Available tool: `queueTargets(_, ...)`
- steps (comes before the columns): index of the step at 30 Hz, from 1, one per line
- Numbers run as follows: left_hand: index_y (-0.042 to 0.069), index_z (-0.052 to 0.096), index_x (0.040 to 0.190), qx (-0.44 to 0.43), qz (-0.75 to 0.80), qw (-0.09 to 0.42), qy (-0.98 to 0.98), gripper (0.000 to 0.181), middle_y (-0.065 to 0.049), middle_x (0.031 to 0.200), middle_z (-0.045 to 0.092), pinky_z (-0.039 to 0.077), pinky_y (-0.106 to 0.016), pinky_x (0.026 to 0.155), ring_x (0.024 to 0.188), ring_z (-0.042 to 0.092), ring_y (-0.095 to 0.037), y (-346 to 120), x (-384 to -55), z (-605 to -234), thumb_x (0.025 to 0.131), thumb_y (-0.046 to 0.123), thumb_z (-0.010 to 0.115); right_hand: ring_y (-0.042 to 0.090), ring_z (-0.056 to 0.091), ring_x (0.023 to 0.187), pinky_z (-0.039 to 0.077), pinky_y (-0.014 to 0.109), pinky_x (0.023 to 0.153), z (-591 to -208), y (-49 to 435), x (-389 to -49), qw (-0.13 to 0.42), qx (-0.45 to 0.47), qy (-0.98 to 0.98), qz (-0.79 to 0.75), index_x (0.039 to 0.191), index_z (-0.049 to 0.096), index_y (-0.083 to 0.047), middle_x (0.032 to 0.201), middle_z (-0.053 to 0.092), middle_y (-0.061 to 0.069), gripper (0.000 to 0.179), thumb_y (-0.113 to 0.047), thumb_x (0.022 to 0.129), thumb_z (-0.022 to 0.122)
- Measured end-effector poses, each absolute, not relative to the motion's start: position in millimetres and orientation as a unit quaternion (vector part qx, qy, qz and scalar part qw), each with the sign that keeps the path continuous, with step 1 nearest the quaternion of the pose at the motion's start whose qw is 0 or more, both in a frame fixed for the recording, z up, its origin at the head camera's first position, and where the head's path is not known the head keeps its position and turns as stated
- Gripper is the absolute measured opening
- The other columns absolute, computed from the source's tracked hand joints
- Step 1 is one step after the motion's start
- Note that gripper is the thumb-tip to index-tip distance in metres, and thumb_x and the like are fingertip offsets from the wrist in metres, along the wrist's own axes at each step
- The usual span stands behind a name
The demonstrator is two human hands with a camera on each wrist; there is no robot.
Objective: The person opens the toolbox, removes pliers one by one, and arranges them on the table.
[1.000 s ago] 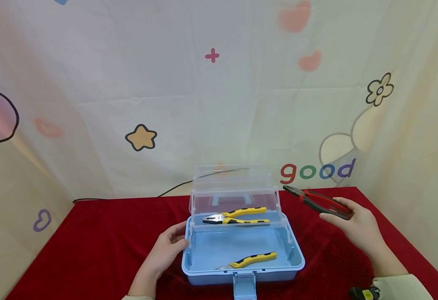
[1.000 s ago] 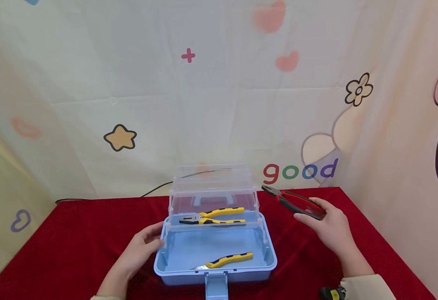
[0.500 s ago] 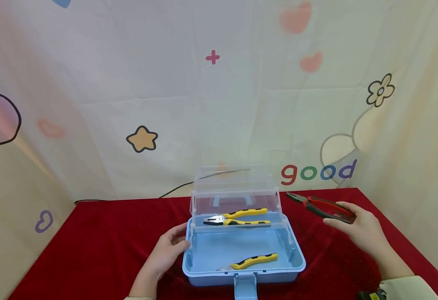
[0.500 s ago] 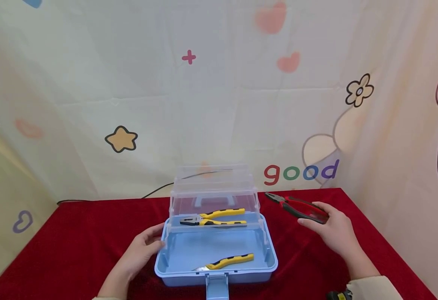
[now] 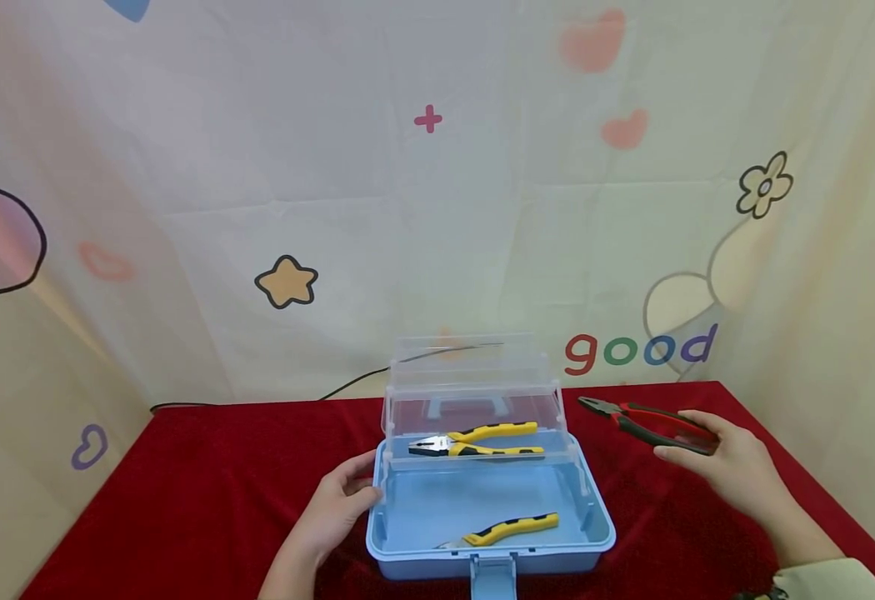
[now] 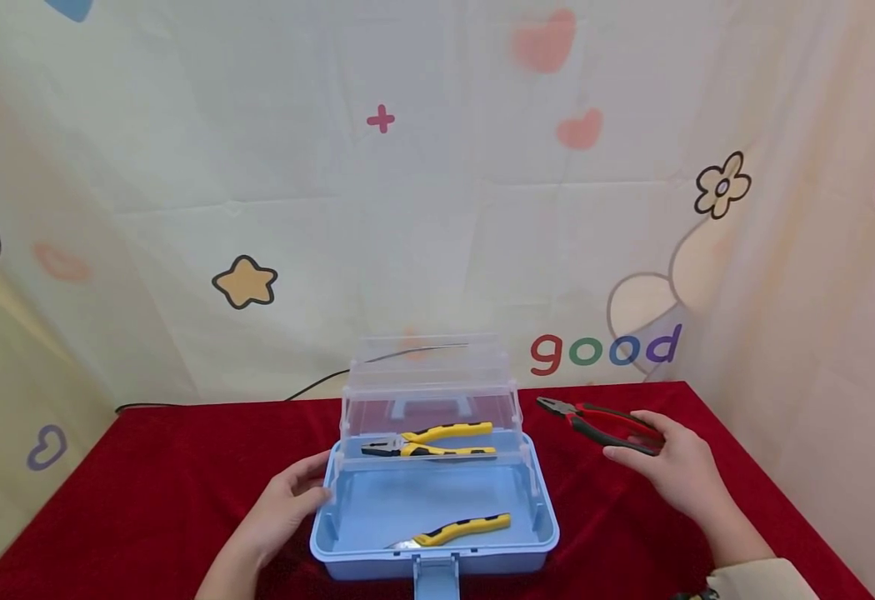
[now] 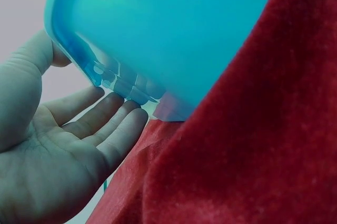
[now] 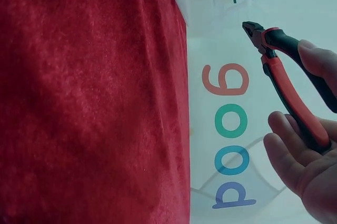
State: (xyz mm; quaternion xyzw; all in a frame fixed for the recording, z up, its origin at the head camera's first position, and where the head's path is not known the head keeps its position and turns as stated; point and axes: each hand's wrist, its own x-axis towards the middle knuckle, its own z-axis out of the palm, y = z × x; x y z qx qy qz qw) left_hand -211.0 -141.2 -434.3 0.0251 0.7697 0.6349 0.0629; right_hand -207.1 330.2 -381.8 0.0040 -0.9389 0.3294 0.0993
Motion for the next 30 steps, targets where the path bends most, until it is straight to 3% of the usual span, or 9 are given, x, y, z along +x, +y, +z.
queueTargets(30, 0.003, 0.044, 0.138, 0.019, 0.633, 0.055, 0.772, 0.055, -0.02, 0.134, 0.052, 0.054, -0.043, 0.088, 0.108, 0.06, -0.026, -139.8, -209.7, -433.0, 0.086, 0.008, 0.058, 0.029, 0.064, 0.089, 0.047, 0.028, 0.063, -387.3, 341.8, -208.6, 0.074, 0.008, -0.947, 0.313, 0.129, 0.048, 0.006, 0.108, 0.066, 0.025, 0.077, -0.045, 0.077, 0.073)
